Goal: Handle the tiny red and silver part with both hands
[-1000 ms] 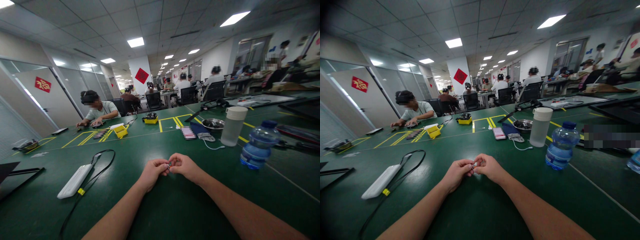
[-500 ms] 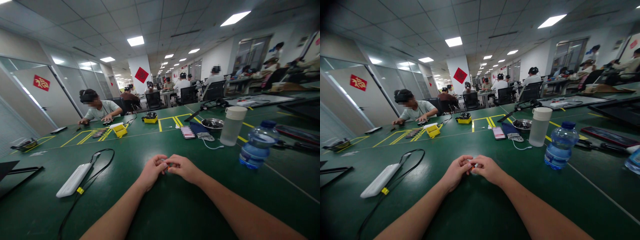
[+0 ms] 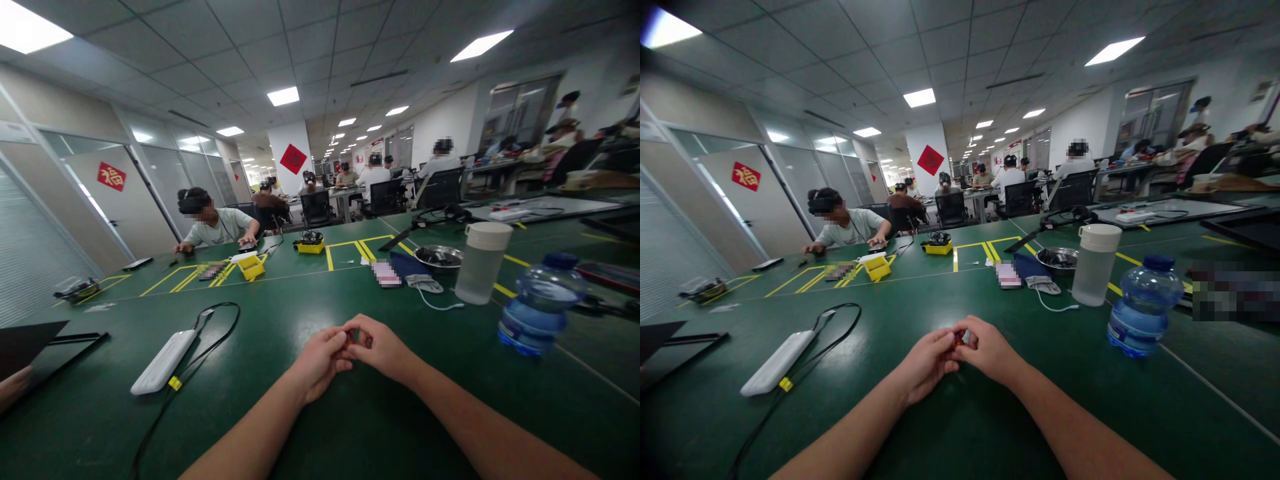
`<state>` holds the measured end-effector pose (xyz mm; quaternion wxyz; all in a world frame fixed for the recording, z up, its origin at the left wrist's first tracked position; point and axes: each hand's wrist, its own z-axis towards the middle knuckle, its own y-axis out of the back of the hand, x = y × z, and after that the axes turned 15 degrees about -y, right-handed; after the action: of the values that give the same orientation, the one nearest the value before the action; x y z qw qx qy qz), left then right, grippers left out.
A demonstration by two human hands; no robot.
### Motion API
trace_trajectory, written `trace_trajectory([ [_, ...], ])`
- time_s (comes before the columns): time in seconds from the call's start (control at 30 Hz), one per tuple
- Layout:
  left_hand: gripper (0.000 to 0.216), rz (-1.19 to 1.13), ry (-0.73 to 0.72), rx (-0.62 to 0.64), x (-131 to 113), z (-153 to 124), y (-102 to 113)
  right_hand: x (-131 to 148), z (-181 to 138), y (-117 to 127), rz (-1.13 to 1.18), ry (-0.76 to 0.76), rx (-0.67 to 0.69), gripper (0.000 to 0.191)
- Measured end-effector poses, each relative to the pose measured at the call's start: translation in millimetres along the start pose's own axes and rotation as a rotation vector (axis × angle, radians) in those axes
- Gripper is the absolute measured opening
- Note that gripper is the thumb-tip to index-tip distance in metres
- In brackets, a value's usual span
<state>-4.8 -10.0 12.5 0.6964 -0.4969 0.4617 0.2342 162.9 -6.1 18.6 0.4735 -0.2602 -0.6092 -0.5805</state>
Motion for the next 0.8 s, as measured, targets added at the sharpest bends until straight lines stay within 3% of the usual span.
trace_trajectory([
  [0.2,0.028,-0.037,0.021,-0.053,4,2,0,-6,3,-1,0.020,-0.033,0.016,0.046],
  [0.43,0.010,-0.171,0.077,-0.214,-3,10,12,-11,3,1,0.002,-0.046,-0.005,0.030],
  [0.57,0.018,-0.176,0.108,-0.198,-4,11,16,-13,4,1,-0.028,-0.076,0.023,0.030],
  [0.8,0.030,-0.036,0.040,-0.208,-5,11,12,-20,4,-1,-0.041,-0.133,0.079,0.032],
])
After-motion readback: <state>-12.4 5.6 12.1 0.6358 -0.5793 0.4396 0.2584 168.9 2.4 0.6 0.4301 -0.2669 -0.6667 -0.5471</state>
